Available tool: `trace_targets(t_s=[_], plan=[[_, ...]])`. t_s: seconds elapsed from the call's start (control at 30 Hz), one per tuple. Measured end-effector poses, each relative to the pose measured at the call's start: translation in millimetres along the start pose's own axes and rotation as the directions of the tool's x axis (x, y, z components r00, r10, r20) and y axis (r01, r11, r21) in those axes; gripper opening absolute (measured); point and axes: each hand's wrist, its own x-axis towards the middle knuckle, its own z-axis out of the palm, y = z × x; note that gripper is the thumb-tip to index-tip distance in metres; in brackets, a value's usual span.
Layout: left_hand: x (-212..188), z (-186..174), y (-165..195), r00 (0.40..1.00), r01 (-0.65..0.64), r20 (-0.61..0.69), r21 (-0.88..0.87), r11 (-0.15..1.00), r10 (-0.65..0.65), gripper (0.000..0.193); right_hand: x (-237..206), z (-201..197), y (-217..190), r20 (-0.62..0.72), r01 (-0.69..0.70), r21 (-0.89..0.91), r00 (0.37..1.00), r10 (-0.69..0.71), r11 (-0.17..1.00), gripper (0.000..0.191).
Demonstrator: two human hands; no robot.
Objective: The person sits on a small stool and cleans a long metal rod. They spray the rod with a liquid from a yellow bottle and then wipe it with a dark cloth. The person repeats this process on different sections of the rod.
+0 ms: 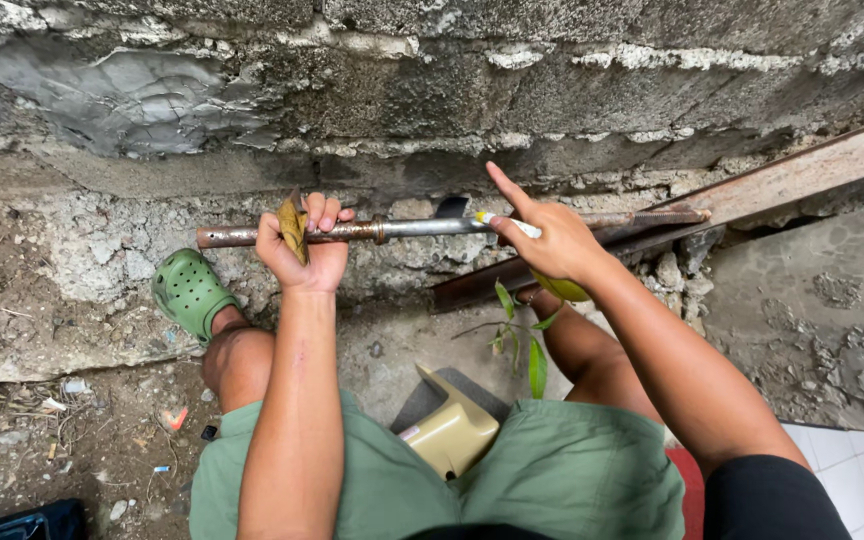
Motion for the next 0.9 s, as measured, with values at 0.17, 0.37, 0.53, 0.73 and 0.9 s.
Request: trace_targets(t_s=[0.17, 0.37, 0.53, 0.73, 0.9], plan=[[6.6, 5.6, 10.4, 1.000, 0.005, 0.005, -0.012, 1.000, -0.005, 0.019, 8.3, -2.0, -18.0, -0.019, 0.094, 0.029, 0.995, -0.093, 0.995, 0.071], [10.6, 8.2, 17.3, 0.999, -0.002, -0.038, -0.003, 1.000, 0.002, 0.018, 16.9, -1.7, -37.4, -0.022, 0.085, 0.056, 0.996, -0.084, 0.995, 0.069], [14.3, 6.8, 23.7, 0.999, 0.001, -0.032, -0.024, 1.000, -0.002, 0.015, 21.9, 0.9, -54.5, 0.029, -0.031, 0.062, 0.999, 0.029, 0.998, 0.069], [22.3, 10.8, 31.2, 0.997, -0.011, -0.080, -0.005, 1.000, 0.010, 0.011, 21.3, -3.6, -80.1, -0.041, 0.121, 0.104, 0.992, -0.117, 0.987, 0.068], [26.9, 19.6, 36.5, 0.981, -0.045, -0.186, 0.019, 0.999, 0.048, 0.008, 19.5, -2.8, -110.5, -0.046, 0.016, 0.147, 0.999, -0.009, 0.989, 0.062]])
